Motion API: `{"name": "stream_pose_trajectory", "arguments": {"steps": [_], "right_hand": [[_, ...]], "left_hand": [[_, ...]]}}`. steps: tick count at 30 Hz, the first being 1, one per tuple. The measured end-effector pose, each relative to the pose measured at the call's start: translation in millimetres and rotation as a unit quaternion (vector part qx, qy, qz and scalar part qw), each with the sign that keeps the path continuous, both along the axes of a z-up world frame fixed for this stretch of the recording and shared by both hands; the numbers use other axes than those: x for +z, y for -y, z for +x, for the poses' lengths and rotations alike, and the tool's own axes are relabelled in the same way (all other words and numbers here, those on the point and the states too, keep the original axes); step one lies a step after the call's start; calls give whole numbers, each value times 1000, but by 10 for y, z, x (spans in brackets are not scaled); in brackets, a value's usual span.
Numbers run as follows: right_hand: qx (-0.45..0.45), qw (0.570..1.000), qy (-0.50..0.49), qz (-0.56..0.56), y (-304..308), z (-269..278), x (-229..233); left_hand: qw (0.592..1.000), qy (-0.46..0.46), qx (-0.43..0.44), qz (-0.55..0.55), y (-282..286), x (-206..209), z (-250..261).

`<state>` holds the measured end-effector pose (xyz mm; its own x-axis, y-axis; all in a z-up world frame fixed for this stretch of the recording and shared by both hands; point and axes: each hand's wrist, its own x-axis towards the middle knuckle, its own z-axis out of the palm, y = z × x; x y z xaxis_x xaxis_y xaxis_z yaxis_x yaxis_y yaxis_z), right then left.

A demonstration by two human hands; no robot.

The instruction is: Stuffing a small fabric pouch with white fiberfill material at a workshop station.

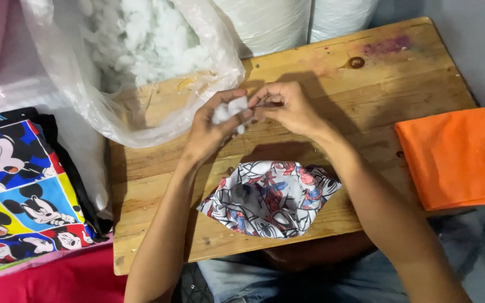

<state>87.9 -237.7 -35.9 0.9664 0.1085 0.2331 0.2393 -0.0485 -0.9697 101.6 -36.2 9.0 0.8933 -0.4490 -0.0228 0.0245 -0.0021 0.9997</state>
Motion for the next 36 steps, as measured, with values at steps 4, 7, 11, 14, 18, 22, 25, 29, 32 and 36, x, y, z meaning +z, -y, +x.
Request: {"name": "stream_pose_trajectory", "arguments": {"steps": [4,7,11,14,18,22,25,29,32,36], "right_hand": [[-5,1000,-5,16,-21,-39,14],[-1,1000,-13,14,-14,-101,83],[39,999,-14,-16,66,-140,262],[87,995,-19,-45,314,-341,471],[324,945,-8,-41,399,-530,1003],[378,911,-2,-164,117,-682,1210],[362,912,4,-191,53,-693,1184],[169,973,48,-152,146,-584,911],[60,983,72,-159,13,-449,690],[40,981,84,-170,-152,-334,518]], "left_hand": [[999,-14,30,14,8,-229,149],[996,-1,61,69,-66,-280,152],[960,176,130,176,-121,-302,196],[915,301,192,190,-256,-302,272],[921,300,217,120,-348,-181,352],[956,194,199,90,-281,-98,241],[988,-72,93,-95,-199,-49,200],[992,-4,-26,-124,-163,-94,149],[994,-4,-64,-92,-174,-21,82],[992,-7,-79,-95,-127,-140,99]]}}
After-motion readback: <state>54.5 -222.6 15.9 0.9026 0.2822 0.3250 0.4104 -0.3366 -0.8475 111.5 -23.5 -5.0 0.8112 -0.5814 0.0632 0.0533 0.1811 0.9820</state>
